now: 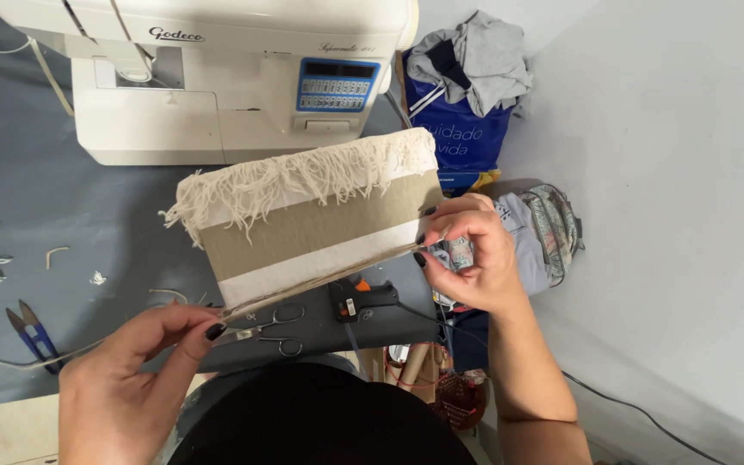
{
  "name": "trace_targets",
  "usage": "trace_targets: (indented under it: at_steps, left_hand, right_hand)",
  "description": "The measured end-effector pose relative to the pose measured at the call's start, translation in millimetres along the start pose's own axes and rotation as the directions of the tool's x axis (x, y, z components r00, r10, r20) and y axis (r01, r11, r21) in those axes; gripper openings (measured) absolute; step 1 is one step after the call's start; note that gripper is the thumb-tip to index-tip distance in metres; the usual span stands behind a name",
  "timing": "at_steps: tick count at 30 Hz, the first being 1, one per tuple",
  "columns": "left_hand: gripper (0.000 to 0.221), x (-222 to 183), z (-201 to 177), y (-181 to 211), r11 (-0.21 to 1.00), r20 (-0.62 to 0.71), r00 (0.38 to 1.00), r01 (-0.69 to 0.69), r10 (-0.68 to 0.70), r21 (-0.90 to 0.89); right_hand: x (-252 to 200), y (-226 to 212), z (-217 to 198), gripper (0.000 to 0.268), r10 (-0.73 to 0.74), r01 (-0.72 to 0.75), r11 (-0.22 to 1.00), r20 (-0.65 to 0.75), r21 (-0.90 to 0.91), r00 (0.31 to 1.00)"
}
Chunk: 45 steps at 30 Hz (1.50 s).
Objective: Decorating a box by applying hot glue and attaching decorative fringe
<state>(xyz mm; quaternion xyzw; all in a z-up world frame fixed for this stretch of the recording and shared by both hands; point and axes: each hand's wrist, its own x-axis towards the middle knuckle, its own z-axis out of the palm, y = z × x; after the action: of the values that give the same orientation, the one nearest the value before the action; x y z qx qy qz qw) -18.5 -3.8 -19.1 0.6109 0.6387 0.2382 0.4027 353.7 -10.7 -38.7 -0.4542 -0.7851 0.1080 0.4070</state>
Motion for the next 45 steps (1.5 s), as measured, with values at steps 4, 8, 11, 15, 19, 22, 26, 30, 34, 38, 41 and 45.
trace_targets:
  at_steps: [4, 8, 11, 15, 19, 22, 26, 30, 34, 38, 41, 45]
  left_hand:
    - [0.012, 1.1, 0.0, -2.2, 0.998, 0.033, 0.998, 0.058, -0.058, 0.015]
    - [0.013, 1.8, 0.6, -3.7, 0.998, 0.047, 0.997, 0.064, -0.064, 0.006]
    - [0.013, 2.8, 1.9, -5.6, 0.996, 0.056, 0.995, 0.087, -0.088, 0.011]
    - [0.013, 2.7, 2.7, -2.9, 0.995, 0.037, 0.995, 0.097, -0.096, -0.006]
    - [0.015, 3.0, 2.9, -5.9, 0.995, 0.05, 0.994, 0.1, -0.099, -0.025]
    - [0.014, 3.2, 2.1, -3.3, 0.996, 0.05, 0.995, 0.088, -0.087, -0.011]
    - [0.012, 3.9, 5.2, -8.7, 0.998, 0.027, 0.999, 0.046, -0.045, -0.036]
    - [0.012, 3.5, 2.6, -3.3, 0.991, 0.014, 1.0, -0.002, 0.004, -0.132]
    - [0.011, 6.1, 6.6, -12.1, 0.987, -0.021, 0.995, -0.095, 0.093, -0.133]
    - [0.01, 9.3, 3.8, -11.1, 0.978, -0.01, 0.991, -0.136, 0.136, -0.159]
    - [0.009, 10.4, 2.2, -10.4, 0.98, 0.007, 0.991, -0.131, 0.134, -0.147]
    - [0.01, 10.5, 5.8, -18.5, 0.963, -0.037, 0.972, -0.237, 0.234, -0.13]
  right_hand:
    - [4.0, -7.2, 6.1, 0.038, -0.027, 0.029, 0.998, 0.033, -0.061, 0.999]
    - [8.1, -14.4, 10.9, 0.038, -0.022, 0.028, 0.994, 0.05, -0.108, 0.998]
    - [11.4, -19.1, 12.9, 0.038, -0.01, 0.016, 0.992, 0.054, -0.126, 0.999]
    - [16.0, -23.4, 17.8, 0.039, -0.019, 0.026, 0.99, 0.05, -0.136, 0.999]
    - [18.4, -27.1, 22.8, 0.043, -0.04, 0.051, 0.988, 0.076, -0.144, 0.996]
    - [23.3, -34.7, 24.5, 0.042, -0.023, 0.034, 0.99, 0.088, -0.133, 0.996]
    - [31.5, -44.0, 29.8, 0.04, -0.007, 0.028, 0.986, 0.126, -0.165, 0.992]
    - [38.9, -51.4, 36.0, 0.038, 0.0, 0.024, 0.986, 0.141, -0.165, 0.99]
    - [42.1, -54.4, 36.4, 0.038, -0.031, 0.056, 0.987, 0.163, -0.148, 0.986]
    - [39.3, -51.2, 42.8, 0.043, -0.096, 0.112, 0.986, 0.123, -0.125, 0.988]
    - [35.6, -49.9, 44.1, 0.04, -0.093, 0.114, 0.983, 0.142, -0.144, 0.985]
    - [35.2, -51.3, 44.3, 0.037, -0.114, 0.131, 0.982, 0.124, -0.139, 0.986]
